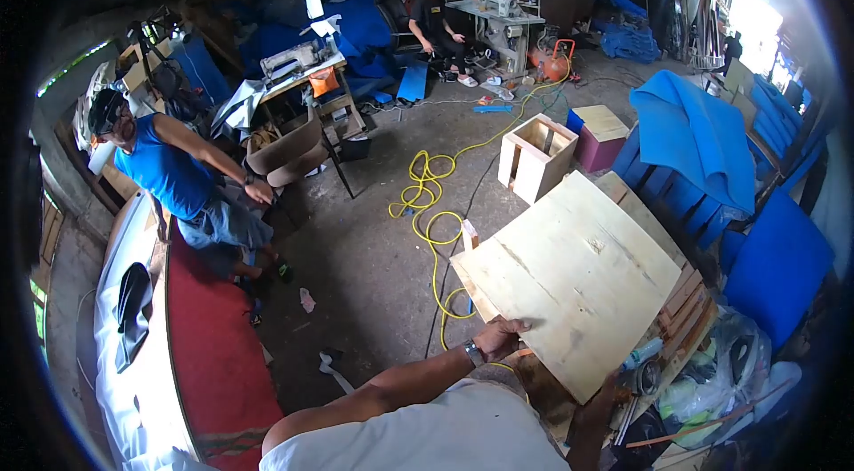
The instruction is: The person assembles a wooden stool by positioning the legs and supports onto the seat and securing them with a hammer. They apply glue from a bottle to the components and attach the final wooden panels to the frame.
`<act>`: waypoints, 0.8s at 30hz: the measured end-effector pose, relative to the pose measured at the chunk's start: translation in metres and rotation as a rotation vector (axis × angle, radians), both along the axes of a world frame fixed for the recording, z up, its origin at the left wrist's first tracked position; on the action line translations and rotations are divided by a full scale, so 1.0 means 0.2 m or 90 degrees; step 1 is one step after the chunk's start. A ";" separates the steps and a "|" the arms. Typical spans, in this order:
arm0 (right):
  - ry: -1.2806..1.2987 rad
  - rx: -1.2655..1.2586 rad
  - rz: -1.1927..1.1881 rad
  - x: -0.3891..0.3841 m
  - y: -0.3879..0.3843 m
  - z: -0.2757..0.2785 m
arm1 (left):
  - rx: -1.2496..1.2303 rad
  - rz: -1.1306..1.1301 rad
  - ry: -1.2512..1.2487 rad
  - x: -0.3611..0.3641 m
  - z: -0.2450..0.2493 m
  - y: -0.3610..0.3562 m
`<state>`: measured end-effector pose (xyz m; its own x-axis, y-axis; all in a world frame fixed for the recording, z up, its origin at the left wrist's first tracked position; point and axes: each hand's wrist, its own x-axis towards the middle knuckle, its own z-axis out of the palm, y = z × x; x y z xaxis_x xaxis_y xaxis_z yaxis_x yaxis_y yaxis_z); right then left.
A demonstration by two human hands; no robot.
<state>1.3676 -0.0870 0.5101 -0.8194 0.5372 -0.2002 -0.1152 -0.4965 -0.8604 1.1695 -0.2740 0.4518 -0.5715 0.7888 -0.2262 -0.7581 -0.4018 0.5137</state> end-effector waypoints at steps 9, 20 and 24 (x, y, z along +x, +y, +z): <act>-0.182 0.106 -0.167 0.33 0.23 -0.28 | -0.092 -0.111 0.153 0.17 0.04 0.21; -0.284 0.314 -0.256 0.24 0.16 -0.28 | 0.074 -0.058 -0.021 -0.05 0.07 0.14; -0.335 0.346 -0.178 0.16 0.04 -0.02 | 0.070 -0.047 -0.076 -0.32 -0.16 0.11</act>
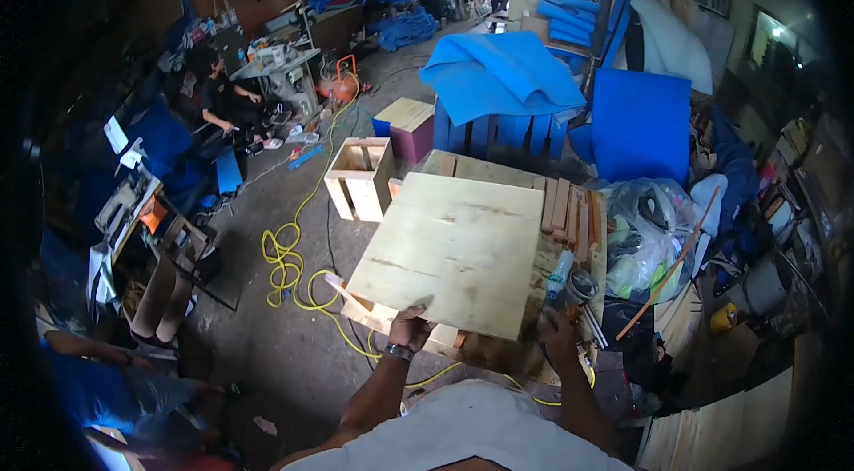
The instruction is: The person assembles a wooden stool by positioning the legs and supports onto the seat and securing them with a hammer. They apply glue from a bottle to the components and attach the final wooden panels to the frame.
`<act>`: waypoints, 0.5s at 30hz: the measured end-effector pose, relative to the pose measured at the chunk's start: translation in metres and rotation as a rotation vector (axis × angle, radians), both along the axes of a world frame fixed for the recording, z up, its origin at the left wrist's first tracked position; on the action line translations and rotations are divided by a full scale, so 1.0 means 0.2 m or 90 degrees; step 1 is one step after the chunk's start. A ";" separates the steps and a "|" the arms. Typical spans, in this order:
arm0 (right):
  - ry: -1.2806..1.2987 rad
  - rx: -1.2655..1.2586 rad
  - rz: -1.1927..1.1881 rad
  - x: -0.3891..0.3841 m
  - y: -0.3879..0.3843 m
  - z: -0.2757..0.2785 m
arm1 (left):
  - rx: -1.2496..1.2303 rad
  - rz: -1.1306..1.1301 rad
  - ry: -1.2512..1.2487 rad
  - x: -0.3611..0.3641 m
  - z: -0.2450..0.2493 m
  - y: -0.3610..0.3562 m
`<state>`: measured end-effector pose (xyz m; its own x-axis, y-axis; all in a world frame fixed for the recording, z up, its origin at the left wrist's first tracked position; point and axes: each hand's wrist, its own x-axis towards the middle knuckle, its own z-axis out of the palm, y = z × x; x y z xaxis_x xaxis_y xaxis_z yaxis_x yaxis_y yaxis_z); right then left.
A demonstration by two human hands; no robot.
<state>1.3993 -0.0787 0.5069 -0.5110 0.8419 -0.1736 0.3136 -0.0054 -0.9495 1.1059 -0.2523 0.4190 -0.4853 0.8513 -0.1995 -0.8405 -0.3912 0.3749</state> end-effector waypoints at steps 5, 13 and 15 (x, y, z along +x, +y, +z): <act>-0.123 0.061 0.034 0.24 -0.04 -0.32 | -0.043 0.027 0.048 -0.29 -0.15 -0.03; -0.504 0.079 0.329 0.97 -0.13 -1.47 | -0.140 -0.025 0.081 -0.46 -0.28 -0.06; -0.290 -0.417 -0.151 1.00 -0.26 -1.47 | -0.190 -0.004 0.059 -0.40 -0.27 -0.04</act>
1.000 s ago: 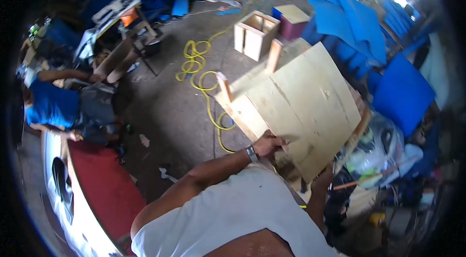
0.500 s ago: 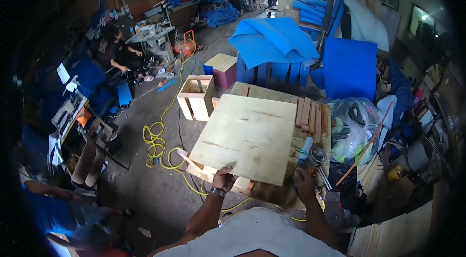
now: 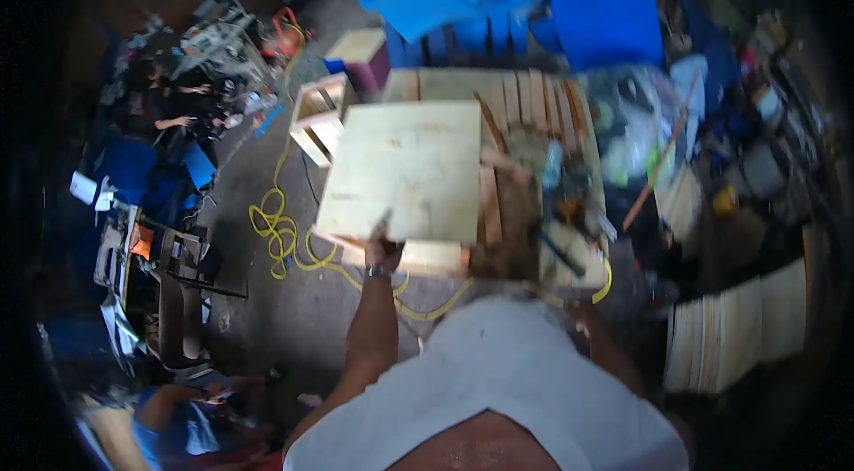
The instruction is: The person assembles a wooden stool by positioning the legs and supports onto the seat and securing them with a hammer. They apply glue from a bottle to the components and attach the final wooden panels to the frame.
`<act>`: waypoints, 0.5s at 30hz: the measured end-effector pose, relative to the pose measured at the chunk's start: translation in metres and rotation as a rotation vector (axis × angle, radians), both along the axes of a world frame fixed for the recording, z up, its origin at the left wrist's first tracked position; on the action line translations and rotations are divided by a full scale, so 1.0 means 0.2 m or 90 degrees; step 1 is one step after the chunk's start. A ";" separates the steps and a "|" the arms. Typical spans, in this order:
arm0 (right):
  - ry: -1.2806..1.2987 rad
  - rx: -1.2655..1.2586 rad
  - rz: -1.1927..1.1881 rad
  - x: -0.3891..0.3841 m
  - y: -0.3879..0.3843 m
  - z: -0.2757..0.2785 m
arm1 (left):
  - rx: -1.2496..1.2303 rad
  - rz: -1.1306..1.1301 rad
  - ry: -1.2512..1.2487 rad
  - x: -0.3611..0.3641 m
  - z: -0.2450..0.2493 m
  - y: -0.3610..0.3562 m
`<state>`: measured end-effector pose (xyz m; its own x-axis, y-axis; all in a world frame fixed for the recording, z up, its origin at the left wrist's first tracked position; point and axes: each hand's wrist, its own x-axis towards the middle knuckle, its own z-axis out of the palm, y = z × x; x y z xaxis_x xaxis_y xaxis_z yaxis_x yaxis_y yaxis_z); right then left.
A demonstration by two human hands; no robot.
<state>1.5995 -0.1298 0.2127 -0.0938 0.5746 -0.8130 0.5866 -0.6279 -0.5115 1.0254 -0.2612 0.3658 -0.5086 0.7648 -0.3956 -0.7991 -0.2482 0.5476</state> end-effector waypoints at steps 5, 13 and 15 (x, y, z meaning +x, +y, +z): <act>-0.112 0.028 0.105 -0.03 -0.22 0.24 | -0.004 -0.024 -0.027 0.16 0.01 0.06; -0.057 0.016 0.126 -0.15 -0.33 0.53 | -0.055 0.063 -0.037 0.12 -0.02 0.03; -0.097 0.091 0.235 -0.10 -0.25 0.41 | -0.080 0.113 -0.041 0.12 -0.08 0.04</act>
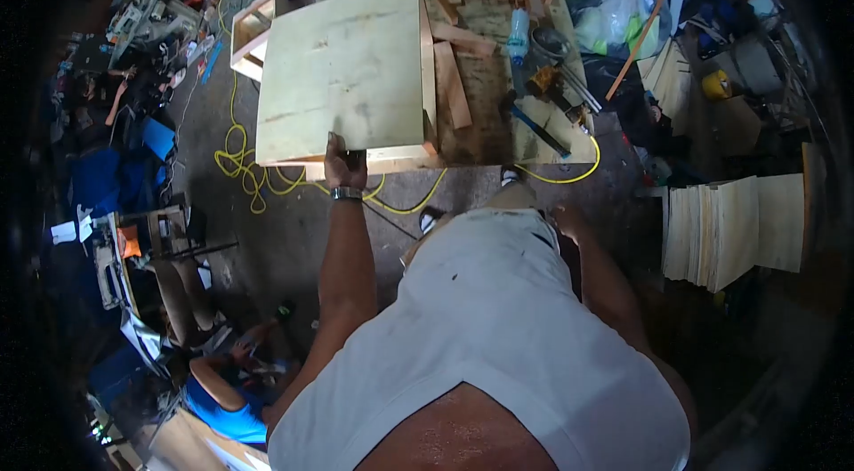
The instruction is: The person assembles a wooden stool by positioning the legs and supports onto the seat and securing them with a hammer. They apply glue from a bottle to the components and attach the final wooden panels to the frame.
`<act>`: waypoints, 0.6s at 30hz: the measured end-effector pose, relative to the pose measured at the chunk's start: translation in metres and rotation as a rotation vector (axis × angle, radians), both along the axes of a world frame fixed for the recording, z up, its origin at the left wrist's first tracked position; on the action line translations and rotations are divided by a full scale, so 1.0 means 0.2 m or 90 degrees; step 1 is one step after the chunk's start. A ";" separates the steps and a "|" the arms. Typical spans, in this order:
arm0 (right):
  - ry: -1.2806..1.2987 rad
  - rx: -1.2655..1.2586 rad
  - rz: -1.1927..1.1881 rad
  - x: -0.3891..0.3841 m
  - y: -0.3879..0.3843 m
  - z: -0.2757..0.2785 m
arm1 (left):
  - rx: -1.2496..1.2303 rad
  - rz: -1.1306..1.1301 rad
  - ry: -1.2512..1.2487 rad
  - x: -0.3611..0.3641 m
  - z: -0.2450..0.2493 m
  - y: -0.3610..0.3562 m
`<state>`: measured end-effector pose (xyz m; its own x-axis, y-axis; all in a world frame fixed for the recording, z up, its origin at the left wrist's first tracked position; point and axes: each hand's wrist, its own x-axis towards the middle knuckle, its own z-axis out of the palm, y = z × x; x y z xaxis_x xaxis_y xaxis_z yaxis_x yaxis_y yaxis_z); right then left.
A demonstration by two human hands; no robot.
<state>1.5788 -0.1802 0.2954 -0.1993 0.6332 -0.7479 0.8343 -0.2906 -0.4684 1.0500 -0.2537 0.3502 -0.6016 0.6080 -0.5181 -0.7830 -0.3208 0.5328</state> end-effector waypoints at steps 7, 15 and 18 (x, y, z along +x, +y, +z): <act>0.178 0.176 0.173 -0.05 0.55 -0.23 | -0.026 0.132 -0.042 0.22 0.13 0.06; 0.424 0.270 0.336 -0.91 1.17 0.17 | -0.159 0.371 0.041 0.28 0.17 0.34; 0.502 0.167 0.377 -1.15 1.21 0.48 | -0.136 0.404 0.045 0.21 0.01 0.32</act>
